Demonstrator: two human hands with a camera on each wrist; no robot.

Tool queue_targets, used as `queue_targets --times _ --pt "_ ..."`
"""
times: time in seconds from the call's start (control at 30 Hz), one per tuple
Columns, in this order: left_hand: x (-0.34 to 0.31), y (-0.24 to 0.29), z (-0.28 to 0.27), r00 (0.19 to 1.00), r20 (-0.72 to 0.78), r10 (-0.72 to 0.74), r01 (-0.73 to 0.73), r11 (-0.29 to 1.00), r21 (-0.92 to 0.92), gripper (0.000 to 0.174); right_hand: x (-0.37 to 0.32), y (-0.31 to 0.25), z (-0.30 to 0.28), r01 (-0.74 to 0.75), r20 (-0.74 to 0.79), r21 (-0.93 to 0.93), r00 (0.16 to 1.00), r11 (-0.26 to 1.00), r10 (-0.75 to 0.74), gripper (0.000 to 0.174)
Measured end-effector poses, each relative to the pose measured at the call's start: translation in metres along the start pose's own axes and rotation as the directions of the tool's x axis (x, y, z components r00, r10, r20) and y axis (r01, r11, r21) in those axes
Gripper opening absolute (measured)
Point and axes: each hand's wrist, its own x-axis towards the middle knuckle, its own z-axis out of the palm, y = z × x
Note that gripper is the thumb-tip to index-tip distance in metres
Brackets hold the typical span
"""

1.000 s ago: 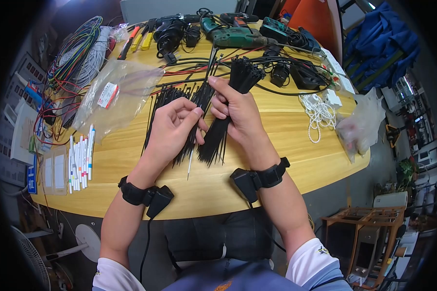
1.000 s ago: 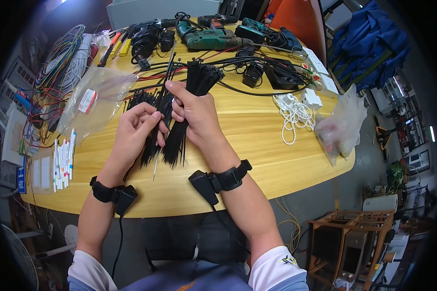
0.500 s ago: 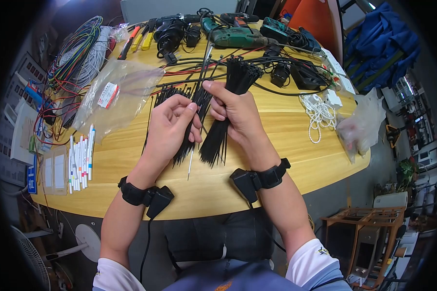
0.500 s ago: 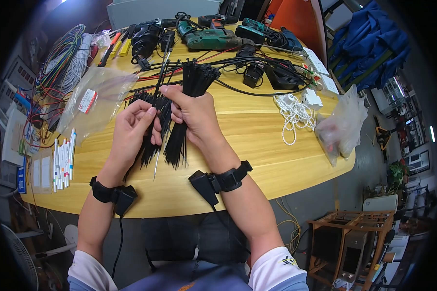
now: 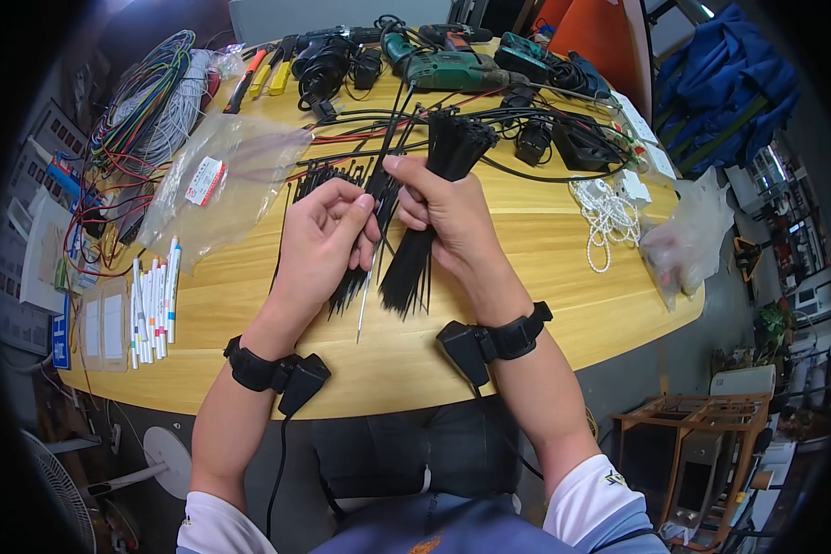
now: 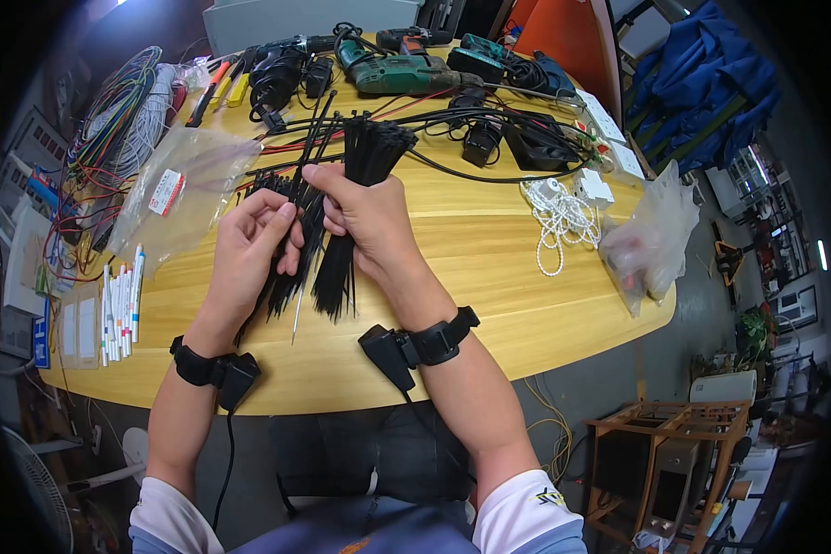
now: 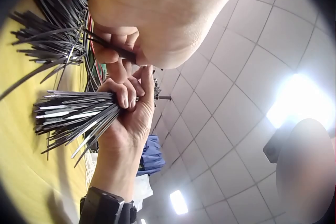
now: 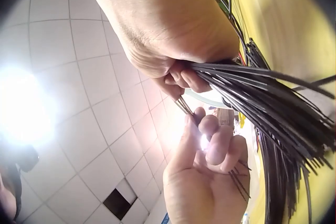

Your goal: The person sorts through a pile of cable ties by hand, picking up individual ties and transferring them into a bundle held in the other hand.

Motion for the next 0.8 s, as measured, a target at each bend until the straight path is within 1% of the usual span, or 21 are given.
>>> queue_targets --times 0.13,0.23,0.63,0.8 --pt "-0.0005 -0.0003 -0.0008 1.0 0.009 -0.009 0.009 1.0 -0.008 0.013 0.0007 -0.0017 -0.0019 0.051 -0.02 0.072 0.999 0.996 -0.05 0.017" --pt "-0.0009 0.0003 -0.0009 1.0 0.016 -0.016 0.016 1.0 -0.004 0.013 0.0004 -0.0038 -0.0011 0.063 -0.026 0.1 0.998 0.993 -0.06 0.016" --pt "-0.0008 0.0004 -0.0007 1.0 0.011 -0.018 0.018 1.0 0.025 0.012 -0.0005 -0.0043 0.0004 0.06 -0.009 0.108 0.998 0.992 -0.059 0.02" --pt "-0.001 0.0009 0.0001 1.0 -0.001 -0.007 0.007 1.0 0.022 0.011 0.0022 -0.0014 -0.0031 0.072 -0.019 0.116 0.997 0.991 -0.071 0.018"
